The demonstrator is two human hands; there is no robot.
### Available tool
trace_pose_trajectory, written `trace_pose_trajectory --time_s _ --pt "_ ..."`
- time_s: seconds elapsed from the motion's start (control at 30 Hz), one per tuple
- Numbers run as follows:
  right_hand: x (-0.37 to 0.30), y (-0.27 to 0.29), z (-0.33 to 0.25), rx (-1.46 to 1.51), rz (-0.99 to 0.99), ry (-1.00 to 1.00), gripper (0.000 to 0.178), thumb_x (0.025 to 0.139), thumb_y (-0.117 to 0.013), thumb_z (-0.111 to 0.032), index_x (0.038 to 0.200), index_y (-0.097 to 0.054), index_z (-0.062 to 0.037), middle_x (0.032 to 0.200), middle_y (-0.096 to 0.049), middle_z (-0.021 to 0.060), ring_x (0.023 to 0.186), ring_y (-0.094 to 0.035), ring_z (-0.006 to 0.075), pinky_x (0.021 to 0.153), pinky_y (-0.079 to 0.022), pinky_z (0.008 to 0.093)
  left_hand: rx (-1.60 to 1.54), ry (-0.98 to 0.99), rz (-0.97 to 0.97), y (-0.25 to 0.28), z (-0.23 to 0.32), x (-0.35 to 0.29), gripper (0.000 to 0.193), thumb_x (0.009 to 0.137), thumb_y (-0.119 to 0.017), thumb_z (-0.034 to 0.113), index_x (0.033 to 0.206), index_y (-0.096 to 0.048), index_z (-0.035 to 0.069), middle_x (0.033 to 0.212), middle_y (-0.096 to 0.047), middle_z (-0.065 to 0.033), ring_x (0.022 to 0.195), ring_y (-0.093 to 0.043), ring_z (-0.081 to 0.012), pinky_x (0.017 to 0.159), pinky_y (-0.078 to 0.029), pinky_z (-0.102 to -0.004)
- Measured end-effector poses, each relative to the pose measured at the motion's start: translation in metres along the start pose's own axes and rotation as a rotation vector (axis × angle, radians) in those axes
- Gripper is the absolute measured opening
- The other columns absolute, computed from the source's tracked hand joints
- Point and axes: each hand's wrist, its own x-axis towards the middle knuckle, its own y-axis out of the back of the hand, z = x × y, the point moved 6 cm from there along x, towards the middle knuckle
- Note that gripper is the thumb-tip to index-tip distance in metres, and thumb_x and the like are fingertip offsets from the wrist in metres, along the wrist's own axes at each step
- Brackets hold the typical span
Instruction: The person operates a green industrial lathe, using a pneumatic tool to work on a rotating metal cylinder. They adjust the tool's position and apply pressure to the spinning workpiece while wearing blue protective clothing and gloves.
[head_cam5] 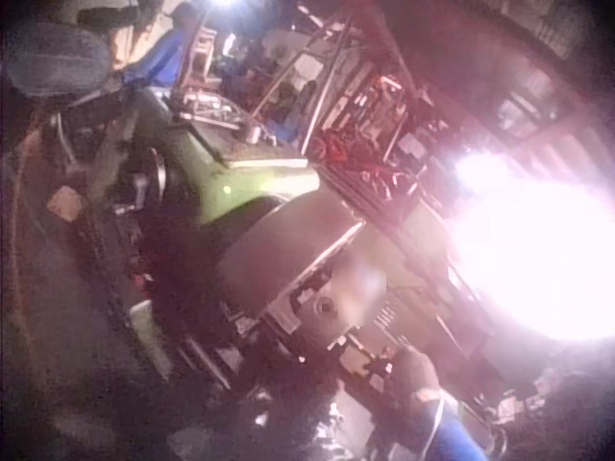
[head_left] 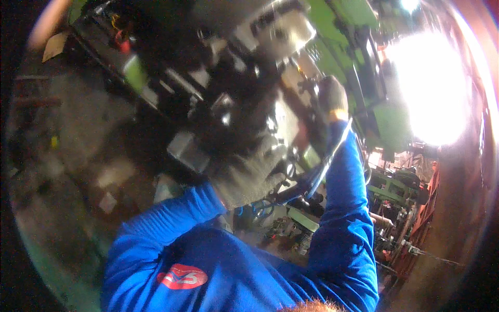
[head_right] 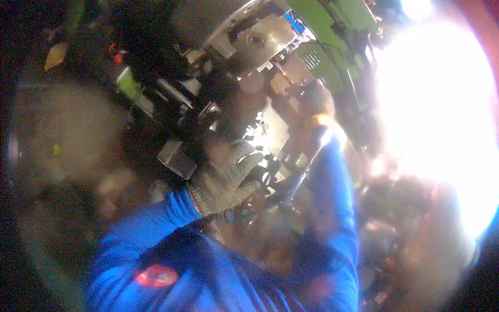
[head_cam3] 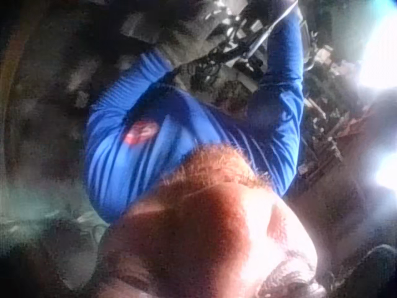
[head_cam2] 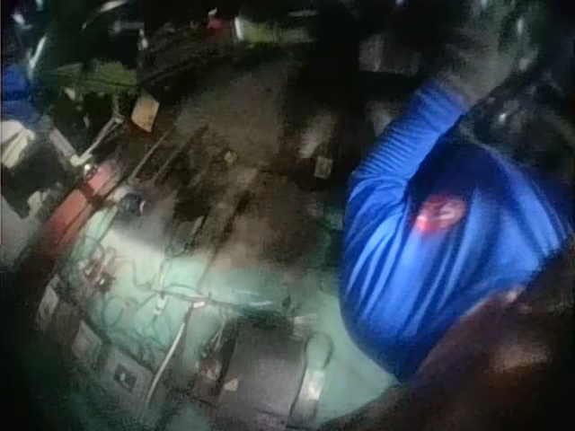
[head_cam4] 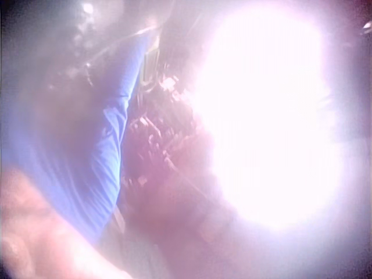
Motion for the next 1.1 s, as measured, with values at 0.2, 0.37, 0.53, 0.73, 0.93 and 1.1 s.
trace_pose_trajectory --time_s 0.2,0.37,0.53,0.73,0.93,1.1 --pt "0.017 0.012 -0.021 0.016 -0.077 0.054 0.024 0.089 -0.065 -0.025 0.097 -0.076 -0.0057 0.086 -0.069 0.0219 0.086 -0.069 0.0398 0.076 -0.053 0.0455 -0.002 0.005 0.009 -0.003 -0.017 0.001 0.06 0.077 -0.078 0.027 0.13 -0.058 0.005 0.128 -0.053 -0.0188 0.123 -0.05 -0.0404 0.105 -0.043 -0.0513" --pt "0.015 0.0 0.003 0.141 -0.054 -0.019 0.026 0.076 -0.075 -0.01 0.101 -0.074 -0.0015 0.091 -0.072 0.0198 0.086 -0.073 0.0306 0.072 -0.056 0.0388 0.022 -0.022 0.018 -0.002 -0.014 0.001 0.06 0.077 -0.079 0.027 0.13 -0.059 0.005 0.129 -0.053 -0.0173 0.123 -0.05 -0.0392 0.105 -0.043 -0.0504" --pt "0.011 0.002 -0.003 0.162 -0.132 0.059 0.027 0.08 -0.074 -0.014 0.103 -0.072 0.0004 0.089 -0.073 0.0182 0.085 -0.074 0.0285 0.07 -0.055 0.0376 0.036 -0.052 0.052 -0.004 -0.015 -0.002 0.06 0.076 -0.08 0.027 0.129 -0.059 0.006 0.129 -0.053 -0.0164 0.124 -0.05 -0.0383 0.105 -0.044 -0.0495" --pt "0.012 0.001 -0.006 0.118 -0.096 -0.186 0.035 0.085 -0.073 -0.023 0.116 -0.07 -0.007 0.096 -0.073 0.0176 0.089 -0.074 0.0275 0.071 -0.056 0.0397 -0.008 -0.046 0.093 -0.01 -0.02 -0.005 0.057 0.074 -0.083 0.022 0.125 -0.061 0.007 0.129 -0.054 -0.0143 0.125 -0.05 -0.0372 0.105 -0.044 -0.0492" --pt "0.004 -0.008 -0.005 0.047 0.108 -0.067 0.015 0.081 -0.069 -0.007 0.095 -0.076 -0.008 0.093 -0.074 0.011 0.088 -0.071 0.0313 0.077 -0.055 0.0413 0.012 -0.059 0.085 -0.004 -0.016 -0.002 0.051 0.073 -0.083 0.023 0.118 -0.064 0.007 0.126 -0.057 -0.0155 0.122 -0.052 -0.0377 0.105 -0.044 -0.0491" --pt "0.007 0.001 -0.015 0.203 -0.154 -0.094 0.028 0.083 -0.07 -0.033 0.102 -0.072 -0.0115 0.08 -0.073 0.0084 0.078 -0.073 0.027 0.073 -0.055 0.0389 0.003 -0.062 0.113 -0.004 -0.019 -0.001 0.051 0.072 -0.083 0.026 0.115 -0.065 0.007 0.122 -0.058 -0.016 0.119 -0.053 -0.0386 0.103 -0.045 -0.0499"
